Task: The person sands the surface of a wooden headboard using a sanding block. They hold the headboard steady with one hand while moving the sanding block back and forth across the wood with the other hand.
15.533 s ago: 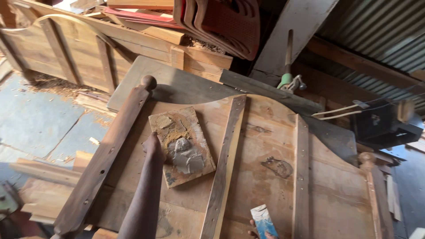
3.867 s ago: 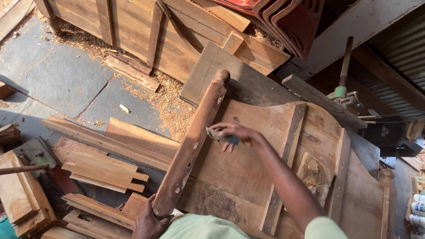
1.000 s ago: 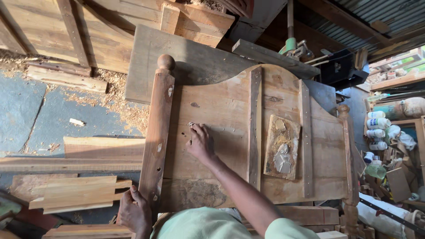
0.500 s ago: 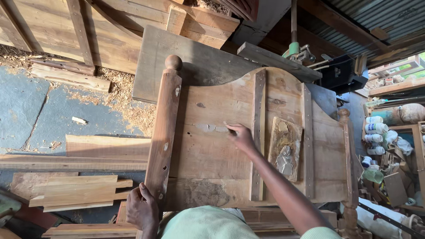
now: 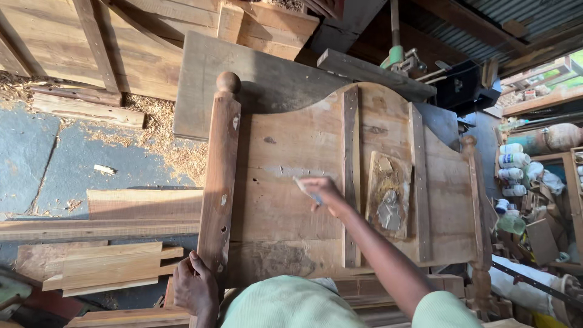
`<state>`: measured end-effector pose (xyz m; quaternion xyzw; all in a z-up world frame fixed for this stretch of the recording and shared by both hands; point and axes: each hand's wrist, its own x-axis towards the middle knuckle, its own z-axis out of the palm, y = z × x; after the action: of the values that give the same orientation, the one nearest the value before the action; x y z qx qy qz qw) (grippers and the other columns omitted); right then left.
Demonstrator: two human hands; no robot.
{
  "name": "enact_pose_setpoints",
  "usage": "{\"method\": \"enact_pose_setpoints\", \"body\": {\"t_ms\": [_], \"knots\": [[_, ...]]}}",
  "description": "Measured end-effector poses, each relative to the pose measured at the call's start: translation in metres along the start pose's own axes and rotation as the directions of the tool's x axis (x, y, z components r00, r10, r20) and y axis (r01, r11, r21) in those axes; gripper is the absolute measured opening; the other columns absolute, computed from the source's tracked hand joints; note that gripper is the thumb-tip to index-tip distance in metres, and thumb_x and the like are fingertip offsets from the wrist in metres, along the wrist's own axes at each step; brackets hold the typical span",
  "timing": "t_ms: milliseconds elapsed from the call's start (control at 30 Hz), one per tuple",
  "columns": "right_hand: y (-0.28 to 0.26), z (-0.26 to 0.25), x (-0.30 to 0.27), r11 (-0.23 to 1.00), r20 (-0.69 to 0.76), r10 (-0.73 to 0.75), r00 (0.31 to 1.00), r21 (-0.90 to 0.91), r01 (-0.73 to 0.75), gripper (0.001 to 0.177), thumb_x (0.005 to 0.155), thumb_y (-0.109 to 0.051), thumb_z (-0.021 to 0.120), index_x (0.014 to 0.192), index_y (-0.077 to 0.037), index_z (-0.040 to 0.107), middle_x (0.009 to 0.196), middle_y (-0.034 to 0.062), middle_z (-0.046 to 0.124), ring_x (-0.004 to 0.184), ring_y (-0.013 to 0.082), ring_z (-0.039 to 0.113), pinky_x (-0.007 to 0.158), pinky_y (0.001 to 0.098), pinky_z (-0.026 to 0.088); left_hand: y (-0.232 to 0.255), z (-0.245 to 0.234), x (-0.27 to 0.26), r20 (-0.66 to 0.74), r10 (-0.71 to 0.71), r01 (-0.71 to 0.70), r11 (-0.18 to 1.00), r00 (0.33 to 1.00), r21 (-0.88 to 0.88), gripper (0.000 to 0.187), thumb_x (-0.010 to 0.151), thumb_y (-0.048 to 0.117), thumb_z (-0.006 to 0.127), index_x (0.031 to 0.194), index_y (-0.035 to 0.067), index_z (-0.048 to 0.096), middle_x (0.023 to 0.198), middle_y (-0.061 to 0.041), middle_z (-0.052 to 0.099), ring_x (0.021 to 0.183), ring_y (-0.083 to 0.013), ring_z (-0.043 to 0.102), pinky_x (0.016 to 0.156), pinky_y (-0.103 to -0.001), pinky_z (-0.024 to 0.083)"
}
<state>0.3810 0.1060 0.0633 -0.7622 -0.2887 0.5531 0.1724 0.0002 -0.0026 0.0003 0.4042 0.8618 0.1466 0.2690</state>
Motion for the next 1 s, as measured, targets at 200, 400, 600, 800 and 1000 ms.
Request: {"method": "enact_pose_setpoints", "body": {"t_ms": [200, 400, 600, 800, 1000], "knots": [[0.058, -0.010, 0.067, 0.217, 0.147, -0.021, 0.989, 0.966, -0.139, 0.029, 0.089, -0.021, 0.072, 0.110, -0.003, 0.063, 0.107, 0.0159, 0.070, 0.091, 0.0308, 0.068, 0.070, 0.0417, 0.063, -0.005, 0.003, 0.001, 0.020, -0.015, 0.015, 1.000, 1.000, 0.007, 0.053, 0.111, 0.057, 0.043, 0.106, 0.014, 0.074, 0.098, -0.004, 0.069, 0.093, -0.0268, 0.067, 0.076, -0.046, 0.050], [0.098, -0.002, 0.055, 0.067, 0.233, 0.178, 0.956, 0.966, -0.248, 0.048, 0.092, -0.019, 0.071, 0.128, 0.010, 0.057, 0.124, 0.0359, 0.062, 0.099, 0.0379, 0.067, 0.070, 0.0400, 0.066, -0.009, 0.011, 0.003, -0.001, -0.004, 0.004, 1.000, 1.000, 0.018, 0.053, 0.111, 0.057, 0.044, 0.106, 0.013, 0.074, 0.099, -0.004, 0.069, 0.092, -0.0262, 0.068, 0.077, -0.045, 0.050], [0.083, -0.062, -0.006, 0.749, -0.131, 0.201, 0.971, 0.659, -0.067, 0.045, 0.078, -0.021, 0.072, 0.119, -0.004, 0.068, 0.108, 0.0182, 0.069, 0.088, 0.0279, 0.070, 0.054, 0.0408, 0.062, -0.007, 0.009, 0.003, -0.057, 0.040, -0.039, 0.999, 0.998, 0.012, 0.051, 0.111, 0.056, 0.045, 0.107, 0.015, 0.075, 0.101, -0.005, 0.070, 0.093, -0.0285, 0.067, 0.076, -0.046, 0.050], [0.045, -0.131, 0.043, 0.878, -0.217, 0.263, 0.940, 0.457, -0.140, 0.040, 0.077, -0.028, 0.072, 0.109, -0.005, 0.070, 0.092, 0.0133, 0.071, 0.077, 0.0280, 0.069, 0.050, 0.0420, 0.058, -0.004, 0.008, 0.002, 0.006, -0.009, 0.009, 0.995, 1.000, 0.102, 0.054, 0.111, 0.057, 0.045, 0.101, 0.013, 0.074, 0.095, -0.004, 0.069, 0.089, -0.0255, 0.068, 0.073, -0.044, 0.050], [0.027, -0.128, 0.084, 0.862, -0.205, 0.370, 0.906, 0.439, -0.253, 0.026, 0.076, -0.027, 0.070, 0.096, -0.010, 0.064, 0.086, 0.0107, 0.064, 0.075, 0.0271, 0.065, 0.057, 0.0529, 0.061, -0.001, 0.004, 0.000, -0.038, 0.021, -0.019, 0.999, 0.999, 0.049, 0.053, 0.110, 0.056, 0.046, 0.100, 0.013, 0.074, 0.094, -0.003, 0.069, 0.090, -0.0255, 0.068, 0.072, -0.044, 0.051]]}}
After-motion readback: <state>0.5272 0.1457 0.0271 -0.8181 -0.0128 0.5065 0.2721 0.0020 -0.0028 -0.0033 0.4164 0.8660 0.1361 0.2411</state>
